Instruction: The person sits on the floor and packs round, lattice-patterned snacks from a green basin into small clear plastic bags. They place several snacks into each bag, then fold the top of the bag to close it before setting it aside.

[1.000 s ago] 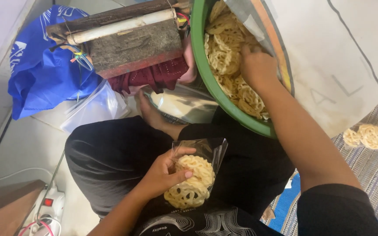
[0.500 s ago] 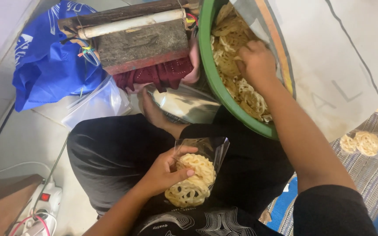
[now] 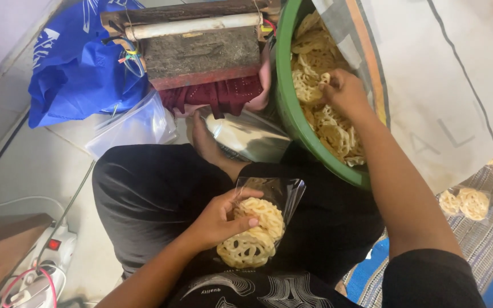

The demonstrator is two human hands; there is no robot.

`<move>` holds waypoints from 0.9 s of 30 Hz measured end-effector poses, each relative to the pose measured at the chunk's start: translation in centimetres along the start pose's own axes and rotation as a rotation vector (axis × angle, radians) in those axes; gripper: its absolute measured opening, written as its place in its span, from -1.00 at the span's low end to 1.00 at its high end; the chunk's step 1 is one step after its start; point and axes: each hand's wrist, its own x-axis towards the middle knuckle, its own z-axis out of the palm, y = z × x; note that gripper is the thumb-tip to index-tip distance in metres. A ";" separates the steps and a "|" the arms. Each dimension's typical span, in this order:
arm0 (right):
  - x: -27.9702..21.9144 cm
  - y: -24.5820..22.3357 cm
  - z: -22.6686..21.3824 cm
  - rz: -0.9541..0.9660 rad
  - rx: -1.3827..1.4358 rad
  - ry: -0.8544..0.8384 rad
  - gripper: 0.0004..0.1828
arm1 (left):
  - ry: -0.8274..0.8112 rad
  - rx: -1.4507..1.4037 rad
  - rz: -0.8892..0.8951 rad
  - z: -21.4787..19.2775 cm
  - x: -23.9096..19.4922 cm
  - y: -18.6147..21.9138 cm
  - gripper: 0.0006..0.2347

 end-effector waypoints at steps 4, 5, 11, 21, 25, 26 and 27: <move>1.3 2.5 1.3 -0.025 -0.097 0.041 -0.66 | 0.003 -0.042 0.001 0.0 -0.1 0.1 -0.63; 1.6 3.1 1.7 -0.058 -0.158 0.079 -0.66 | 0.002 -0.051 0.005 0.1 -0.1 0.1 -0.64; 0.7 1.7 1.9 -0.076 -0.335 0.100 -0.62 | -0.010 -0.092 0.024 0.1 -0.2 0.0 -0.63; -4.4 -4.2 -2.3 -0.469 0.198 0.120 -0.81 | 0.281 0.040 0.206 -2.0 0.3 3.5 -0.53; -9.9 -9.1 -3.2 -0.532 0.565 -0.015 -0.78 | 0.299 0.266 0.317 -2.7 0.8 5.4 -0.53; -11.4 -10.4 -3.2 -0.566 0.626 -0.072 -0.85 | 0.299 0.304 0.358 -2.9 1.1 5.2 -0.54; -12.1 -11.3 -2.9 -0.568 0.625 -0.072 -0.85 | 0.300 0.304 0.360 -2.7 1.0 5.3 -0.54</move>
